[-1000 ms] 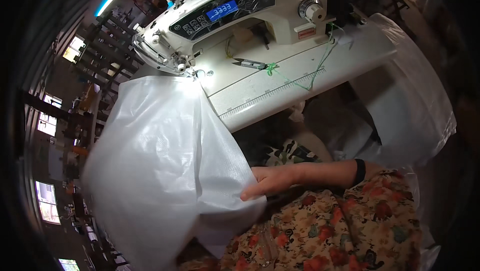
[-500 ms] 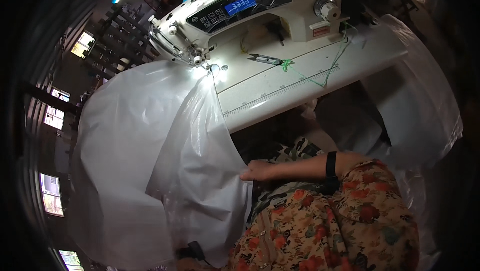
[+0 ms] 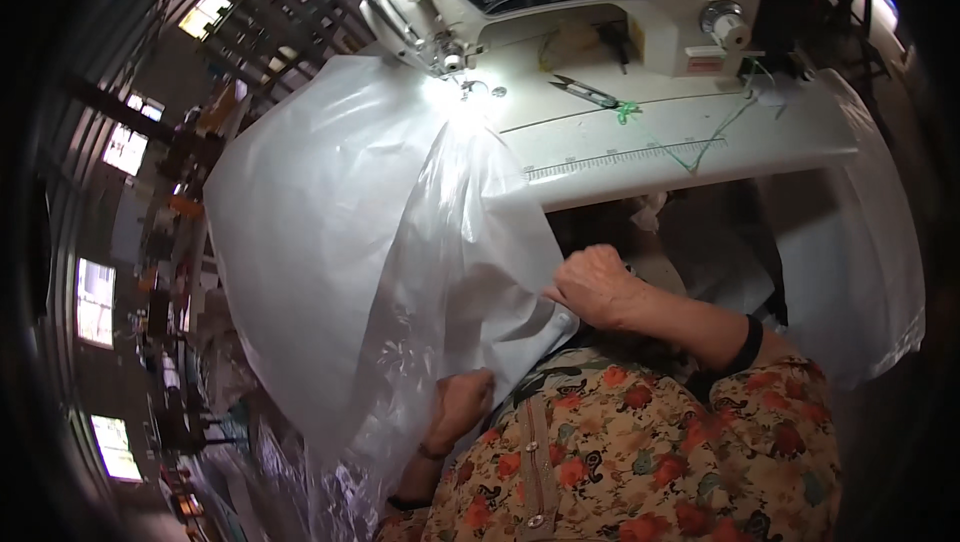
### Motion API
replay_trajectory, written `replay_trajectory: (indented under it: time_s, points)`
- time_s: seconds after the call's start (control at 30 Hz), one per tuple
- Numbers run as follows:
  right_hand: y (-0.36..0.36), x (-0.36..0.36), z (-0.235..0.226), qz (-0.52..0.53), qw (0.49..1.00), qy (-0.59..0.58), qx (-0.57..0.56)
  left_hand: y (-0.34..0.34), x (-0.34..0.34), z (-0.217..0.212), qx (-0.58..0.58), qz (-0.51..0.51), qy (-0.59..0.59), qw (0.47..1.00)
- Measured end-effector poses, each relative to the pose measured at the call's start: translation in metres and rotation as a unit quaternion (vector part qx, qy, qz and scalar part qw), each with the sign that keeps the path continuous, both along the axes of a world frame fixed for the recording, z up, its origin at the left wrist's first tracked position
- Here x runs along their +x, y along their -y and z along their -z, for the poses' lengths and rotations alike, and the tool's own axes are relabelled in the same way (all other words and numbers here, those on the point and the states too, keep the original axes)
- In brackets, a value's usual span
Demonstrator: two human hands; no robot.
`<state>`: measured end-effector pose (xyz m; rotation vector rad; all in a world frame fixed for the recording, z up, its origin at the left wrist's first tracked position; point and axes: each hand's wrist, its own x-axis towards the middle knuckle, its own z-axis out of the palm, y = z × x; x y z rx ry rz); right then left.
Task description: The recorder uses an industrial sewing machine to sew large white plastic sheets or bags.
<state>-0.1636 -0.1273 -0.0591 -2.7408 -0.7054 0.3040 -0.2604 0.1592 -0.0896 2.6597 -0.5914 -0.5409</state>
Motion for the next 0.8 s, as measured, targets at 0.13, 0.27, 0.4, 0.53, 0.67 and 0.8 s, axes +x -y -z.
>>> replay_trajectory:
  time_s: [0.13, 0.27, 0.4, 0.53, 0.67, 0.8]
  points:
    - [-0.031, 0.024, -0.037, -0.003, 0.924, 0.281, 0.258, 0.028, -0.014, -0.052, -0.210, -0.089, -0.098, 0.969]
    - [-0.082, 0.048, -0.016, 0.021, 0.939, 0.035, 0.343, 0.049, -0.026, -0.099, -0.379, -0.144, -0.089, 0.910]
    - [-0.096, 0.031, 0.032, -0.187, 0.868, -0.382, 0.257, 0.045, -0.009, -0.111, -0.332, -0.137, 0.162, 0.919]
    - [-0.094, 0.021, 0.053, -0.081, 0.867, -0.266, 0.414, 0.024, 0.011, -0.099, -0.325, -0.226, 0.256, 0.882]
    - [-0.098, 0.028, 0.037, 0.160, 0.660, -0.328, 0.656, 0.011, 0.037, -0.077, -0.268, -0.273, 0.305, 0.872]
    - [-0.095, 0.015, 0.011, 0.021, 0.588, -0.435, 0.682, 0.009, 0.051, -0.057, -0.238, -0.298, 0.260, 0.887]
